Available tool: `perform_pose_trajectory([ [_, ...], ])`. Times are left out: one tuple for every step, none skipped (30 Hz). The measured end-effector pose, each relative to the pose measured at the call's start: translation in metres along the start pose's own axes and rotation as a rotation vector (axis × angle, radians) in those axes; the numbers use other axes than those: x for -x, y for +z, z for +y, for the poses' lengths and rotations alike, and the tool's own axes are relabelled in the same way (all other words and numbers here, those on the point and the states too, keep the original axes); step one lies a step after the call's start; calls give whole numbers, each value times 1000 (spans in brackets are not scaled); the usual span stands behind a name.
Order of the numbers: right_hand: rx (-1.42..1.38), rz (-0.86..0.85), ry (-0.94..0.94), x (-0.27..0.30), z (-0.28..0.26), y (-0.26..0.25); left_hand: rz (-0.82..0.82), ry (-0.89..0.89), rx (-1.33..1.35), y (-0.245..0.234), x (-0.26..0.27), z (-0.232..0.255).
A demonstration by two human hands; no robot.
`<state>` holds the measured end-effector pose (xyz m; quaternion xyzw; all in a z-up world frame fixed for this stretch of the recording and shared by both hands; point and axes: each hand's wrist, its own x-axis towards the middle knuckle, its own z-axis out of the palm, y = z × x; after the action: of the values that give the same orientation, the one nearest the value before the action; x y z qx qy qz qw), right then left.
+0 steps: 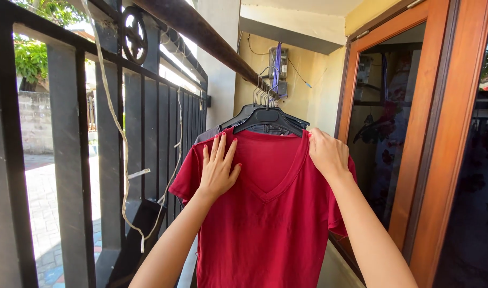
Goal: Hanging wet clothes from a wash basin onto hangers on a balcony rack.
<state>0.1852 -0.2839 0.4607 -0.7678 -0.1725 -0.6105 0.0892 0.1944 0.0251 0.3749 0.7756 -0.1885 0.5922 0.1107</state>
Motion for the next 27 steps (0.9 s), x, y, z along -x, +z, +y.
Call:
perform_pose_trajectory([
  [0, 5, -1, -5, -1, 4, 4, 2, -2, 2, -4, -3],
  [4, 1, 5, -10, -2, 7, 2, 1, 3, 4, -7, -6],
  [8, -4, 11, -14, -2, 11, -1, 0, 8, 6, -11, -9],
  [7, -1, 10, -19, -3, 15, 2, 2, 6, 7, -14, -12],
  [17, -17, 25, -22, -4, 18, -9, 2, 12, 10, -17, -15],
  [26, -32, 40, -26, -4, 22, -20, 2, 18, 12, -20, -17],
  [25, -30, 39, -29, -5, 24, -19, 3, 16, 13, -21, -19],
  [28, -51, 52, -33, -7, 27, -20, 6, 19, 15, -22, -21],
  [32, -71, 64, -36, -8, 29, -21, 8, 22, 16, -24, -23],
  [31, -69, 63, -39, -10, 32, -18, 9, 20, 18, -24, -26],
  [42, -81, 69, -42, -11, 34, -24, 11, 23, 20, -25, -28],
  [53, -94, 75, -45, -12, 36, -29, 13, 26, 23, -25, -29],
  [53, -92, 74, -47, -13, 39, -27, 13, 26, 26, -25, -32],
  [53, -108, 80, -50, -14, 41, -28, 17, 36, 29, -24, -34],
  [52, -123, 87, -52, -15, 44, -29, 22, 45, 32, -24, -36],
  [53, -121, 87, -53, -17, 47, -27, 23, 44, 34, -22, -37],
  [48, -118, 82, -53, -18, 50, -34, 17, 48, 36, -20, -38],
  [43, -116, 77, -54, -19, 52, -40, 12, 51, 39, -19, -38],
  [45, -116, 77, -54, -20, 54, -40, 11, 53, 41, -17, -39],
  [42, -116, 78, -54, -21, 56, -48, 4, 53, 43, -16, -39],
  [39, -116, 79, -53, -22, 58, -57, -5, 53, 45, -13, -40],
  [39, -118, 79, -53, -23, 60, -58, -6, 54, 49, -11, -41],
  [40, -131, 80, -52, -23, 62, -40, 5, 53, 53, -8, -42],
  [41, -143, 82, -52, -24, 64, -22, 16, 53, 56, -6, -43],
  [42, -143, 82, -51, -24, 66, -22, 17, 54, 56, -6, -42],
  [29, -147, 73, -50, -24, 68, -32, 7, 60, 56, -5, -41],
  [17, -151, 64, -49, -24, 70, -41, -1, 66, 56, -5, -39],
])
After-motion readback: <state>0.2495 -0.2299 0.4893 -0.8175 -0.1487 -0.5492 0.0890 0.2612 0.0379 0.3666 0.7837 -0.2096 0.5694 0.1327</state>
